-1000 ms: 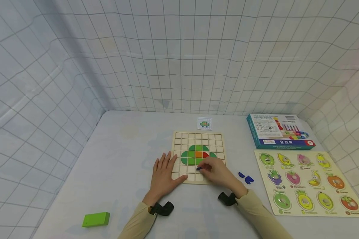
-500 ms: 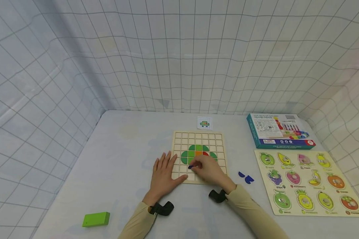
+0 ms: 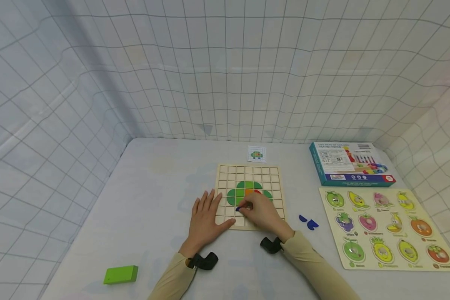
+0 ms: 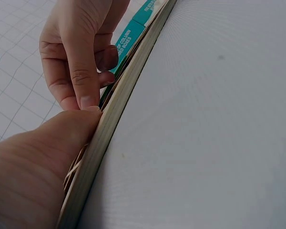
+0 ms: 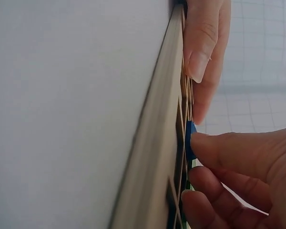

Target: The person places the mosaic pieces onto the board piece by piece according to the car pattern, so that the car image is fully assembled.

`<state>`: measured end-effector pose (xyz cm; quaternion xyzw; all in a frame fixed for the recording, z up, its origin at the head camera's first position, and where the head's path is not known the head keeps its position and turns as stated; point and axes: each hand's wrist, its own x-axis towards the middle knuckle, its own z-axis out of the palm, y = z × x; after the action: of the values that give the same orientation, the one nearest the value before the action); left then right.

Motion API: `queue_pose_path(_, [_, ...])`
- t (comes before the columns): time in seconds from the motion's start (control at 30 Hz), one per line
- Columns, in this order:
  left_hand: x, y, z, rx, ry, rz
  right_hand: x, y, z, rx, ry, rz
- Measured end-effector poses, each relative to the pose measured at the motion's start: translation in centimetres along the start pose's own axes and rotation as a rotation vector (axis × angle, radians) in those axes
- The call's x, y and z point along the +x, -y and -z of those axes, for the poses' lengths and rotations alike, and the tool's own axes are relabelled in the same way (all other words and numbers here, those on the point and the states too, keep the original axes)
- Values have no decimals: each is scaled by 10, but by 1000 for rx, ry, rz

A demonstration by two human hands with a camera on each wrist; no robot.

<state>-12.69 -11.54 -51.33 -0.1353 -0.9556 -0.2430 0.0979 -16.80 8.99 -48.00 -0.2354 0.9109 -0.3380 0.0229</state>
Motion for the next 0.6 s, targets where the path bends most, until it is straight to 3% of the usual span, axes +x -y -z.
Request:
queue_pose_path(0.3, [0,1,0,4,-11,-7,1,0,1,-14,5,24])
queue_pose_path(0.6, [0,1,-1,-11,-18,-15,5,4,0,-49,6,-16])
